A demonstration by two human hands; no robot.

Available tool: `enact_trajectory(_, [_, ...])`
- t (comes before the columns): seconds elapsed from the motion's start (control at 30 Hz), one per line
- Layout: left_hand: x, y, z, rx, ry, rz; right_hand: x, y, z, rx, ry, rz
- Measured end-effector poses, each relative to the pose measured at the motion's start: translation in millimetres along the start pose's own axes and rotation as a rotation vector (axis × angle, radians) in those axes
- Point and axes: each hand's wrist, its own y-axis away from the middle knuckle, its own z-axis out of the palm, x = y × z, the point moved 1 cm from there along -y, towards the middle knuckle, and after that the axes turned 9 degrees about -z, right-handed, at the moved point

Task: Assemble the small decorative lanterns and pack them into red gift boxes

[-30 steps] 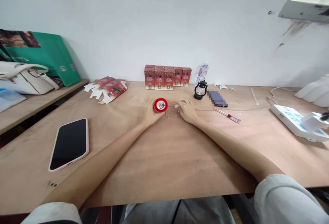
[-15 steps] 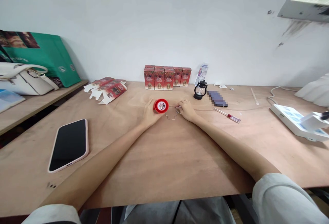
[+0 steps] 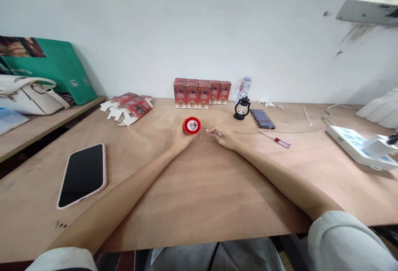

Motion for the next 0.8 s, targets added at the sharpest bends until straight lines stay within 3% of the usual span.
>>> enact_trajectory(0.4, [-7.6, -0.5, 3.8, 0.039, 0.034, -0.039, -17.1, 0.1, -0.3, -0.228, 0.101, -0.068])
enact_trajectory(0.8, [-2.5, -0.8, 0.7, 0.023, 0.025, -0.033, -25.3, -0.3, 9.6, -0.300, 0.132, -0.118])
